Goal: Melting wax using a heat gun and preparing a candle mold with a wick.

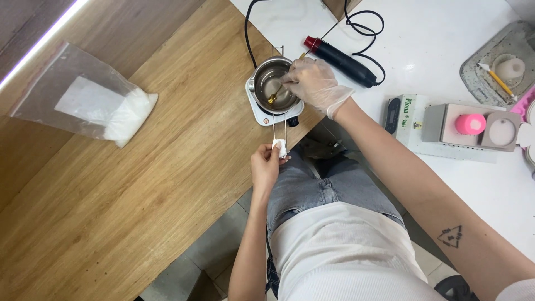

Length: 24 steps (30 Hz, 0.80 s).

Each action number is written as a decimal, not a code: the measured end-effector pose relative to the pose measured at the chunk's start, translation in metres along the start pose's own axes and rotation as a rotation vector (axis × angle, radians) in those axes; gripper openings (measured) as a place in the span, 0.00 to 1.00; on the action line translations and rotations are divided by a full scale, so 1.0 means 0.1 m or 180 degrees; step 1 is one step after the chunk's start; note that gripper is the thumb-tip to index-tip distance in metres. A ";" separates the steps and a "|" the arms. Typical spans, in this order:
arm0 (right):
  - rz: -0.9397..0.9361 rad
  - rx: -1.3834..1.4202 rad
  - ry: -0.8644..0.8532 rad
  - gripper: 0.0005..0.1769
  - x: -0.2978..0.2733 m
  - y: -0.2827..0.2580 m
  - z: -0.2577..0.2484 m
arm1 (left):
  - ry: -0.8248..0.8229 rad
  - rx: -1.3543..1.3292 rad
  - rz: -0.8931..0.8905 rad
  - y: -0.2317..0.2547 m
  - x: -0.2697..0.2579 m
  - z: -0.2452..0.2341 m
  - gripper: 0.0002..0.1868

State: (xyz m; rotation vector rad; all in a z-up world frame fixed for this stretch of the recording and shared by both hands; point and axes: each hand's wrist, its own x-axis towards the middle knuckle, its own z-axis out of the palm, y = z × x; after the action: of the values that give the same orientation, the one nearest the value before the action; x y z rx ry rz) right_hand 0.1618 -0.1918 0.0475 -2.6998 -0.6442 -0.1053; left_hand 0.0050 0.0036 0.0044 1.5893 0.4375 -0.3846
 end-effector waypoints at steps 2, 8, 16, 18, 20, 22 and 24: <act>0.0235 -0.0096 -0.0187 0.13 0.04 -0.11 -0.17 | 0.0011 -0.0107 0.0016 -0.13 0.06 -0.04 0.13; 0.1338 0.0679 0.0725 0.23 -0.02 -0.13 -0.39 | 0.0199 -0.0052 0.0054 -0.14 0.09 -0.21 0.12; 0.2925 0.2426 0.0427 0.12 0.03 0.04 -0.18 | 0.0364 0.0447 0.0333 -0.06 0.02 -0.37 0.12; 0.2595 0.2413 0.0508 0.11 0.03 -0.05 -0.17 | 0.0320 0.0411 0.0334 -0.06 0.04 -0.40 0.12; 0.2395 0.2704 0.0330 0.12 0.04 -0.07 -0.11 | 0.0322 0.0515 0.0278 0.00 0.02 -0.40 0.12; 0.2190 0.2986 0.0145 0.13 0.03 -0.11 -0.10 | 0.0325 0.0615 0.0219 0.00 0.02 -0.41 0.12; 0.1750 0.3500 -0.0116 0.17 -0.01 -0.17 -0.11 | 0.0287 0.0572 0.0274 -0.06 0.05 -0.42 0.12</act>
State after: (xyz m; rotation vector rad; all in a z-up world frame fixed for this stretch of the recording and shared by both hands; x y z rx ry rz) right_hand 0.1537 -0.1822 0.0631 -1.6993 0.0862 0.3419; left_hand 0.0060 0.0464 -0.0005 1.7991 0.4109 -0.2938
